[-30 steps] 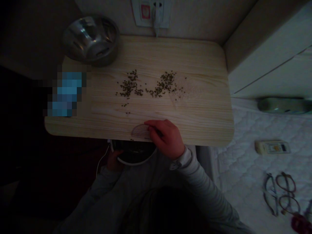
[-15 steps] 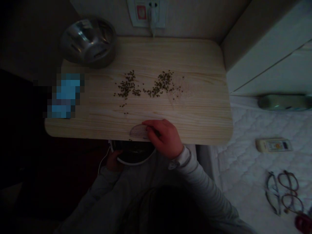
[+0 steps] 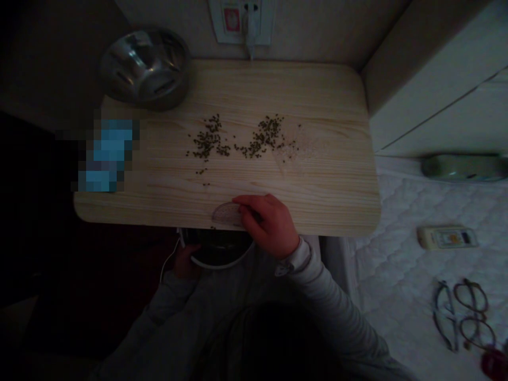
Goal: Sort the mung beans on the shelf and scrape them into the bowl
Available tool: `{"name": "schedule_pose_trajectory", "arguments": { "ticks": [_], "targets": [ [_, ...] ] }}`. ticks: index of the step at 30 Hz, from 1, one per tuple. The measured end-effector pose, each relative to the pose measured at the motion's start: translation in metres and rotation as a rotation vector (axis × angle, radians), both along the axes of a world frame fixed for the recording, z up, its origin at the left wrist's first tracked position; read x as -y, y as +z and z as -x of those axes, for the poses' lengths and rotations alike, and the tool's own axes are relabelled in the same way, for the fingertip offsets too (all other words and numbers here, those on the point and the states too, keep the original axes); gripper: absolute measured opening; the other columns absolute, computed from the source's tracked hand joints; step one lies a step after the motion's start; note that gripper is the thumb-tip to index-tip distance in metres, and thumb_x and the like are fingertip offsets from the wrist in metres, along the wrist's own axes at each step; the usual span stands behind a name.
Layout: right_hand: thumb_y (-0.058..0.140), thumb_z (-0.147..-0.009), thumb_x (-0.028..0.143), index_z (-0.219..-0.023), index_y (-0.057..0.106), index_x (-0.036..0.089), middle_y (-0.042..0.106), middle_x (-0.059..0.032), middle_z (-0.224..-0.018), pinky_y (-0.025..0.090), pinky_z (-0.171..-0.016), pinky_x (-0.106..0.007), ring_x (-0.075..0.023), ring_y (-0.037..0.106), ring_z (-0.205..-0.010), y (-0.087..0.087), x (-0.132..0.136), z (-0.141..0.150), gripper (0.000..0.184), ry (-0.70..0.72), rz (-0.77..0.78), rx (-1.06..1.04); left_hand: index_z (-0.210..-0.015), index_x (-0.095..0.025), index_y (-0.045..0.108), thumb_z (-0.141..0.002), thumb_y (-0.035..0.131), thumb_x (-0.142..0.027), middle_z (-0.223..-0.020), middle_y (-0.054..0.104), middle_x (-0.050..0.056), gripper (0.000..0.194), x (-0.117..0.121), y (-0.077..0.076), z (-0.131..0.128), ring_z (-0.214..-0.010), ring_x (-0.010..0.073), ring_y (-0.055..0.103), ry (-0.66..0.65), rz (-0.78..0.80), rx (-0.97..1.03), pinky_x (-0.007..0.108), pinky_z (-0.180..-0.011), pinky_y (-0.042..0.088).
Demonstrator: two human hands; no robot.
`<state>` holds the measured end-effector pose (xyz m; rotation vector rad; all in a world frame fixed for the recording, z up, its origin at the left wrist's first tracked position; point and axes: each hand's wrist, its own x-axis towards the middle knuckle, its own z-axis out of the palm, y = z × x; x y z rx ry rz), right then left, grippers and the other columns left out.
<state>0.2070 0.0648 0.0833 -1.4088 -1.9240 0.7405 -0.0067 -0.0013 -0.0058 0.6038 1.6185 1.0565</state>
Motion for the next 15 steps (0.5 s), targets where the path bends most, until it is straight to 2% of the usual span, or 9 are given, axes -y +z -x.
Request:
{"name": "schedule_pose_trajectory", "arguments": {
  "ticks": [4, 9, 15],
  "targets": [
    [0.043, -0.079, 0.025, -0.097, 0.058, 0.021, 0.063, -0.0035, -0.085, 0.046, -0.067, -0.029, -0.0153, 0.057, -0.076, 0.000, 0.000, 0.000, 0.024, -0.005, 0.001, -0.010, -0.048, -0.022, 0.057, -0.036, 0.067, -0.011, -0.074, 0.064, 0.003, 0.019, 0.000, 0.000, 0.000, -0.100, 0.0287, 0.050, 0.032, -0.004, -0.016, 0.038, -0.088, 0.038],
    [0.042, -0.079, 0.024, -0.097, 0.058, 0.021, 0.063, -0.0034, -0.085, 0.046, -0.067, -0.029, -0.0151, 0.057, -0.076, 0.000, 0.001, 0.000, 0.024, -0.002, -0.001, -0.019, -0.060, -0.021, 0.061, -0.050, 0.060, -0.024, -0.074, 0.065, 0.002, 0.010, -0.001, -0.010, -0.005, -0.089, 0.0248, 0.056, 0.118, 0.031, 0.124, 0.037, -0.079, 0.043],
    [0.042, -0.078, 0.024, -0.097, 0.058, 0.021, 0.063, -0.0036, -0.086, 0.045, -0.068, -0.029, -0.0149, 0.057, -0.076, -0.001, 0.001, 0.000, 0.024, -0.008, -0.011, -0.025, -0.064, -0.020, 0.063, -0.049, 0.062, -0.020, -0.078, 0.065, 0.002, 0.016, 0.001, -0.014, -0.006, -0.093, 0.0244, 0.055, 0.132, 0.025, 0.136, 0.035, -0.084, 0.041]
  ]
}}
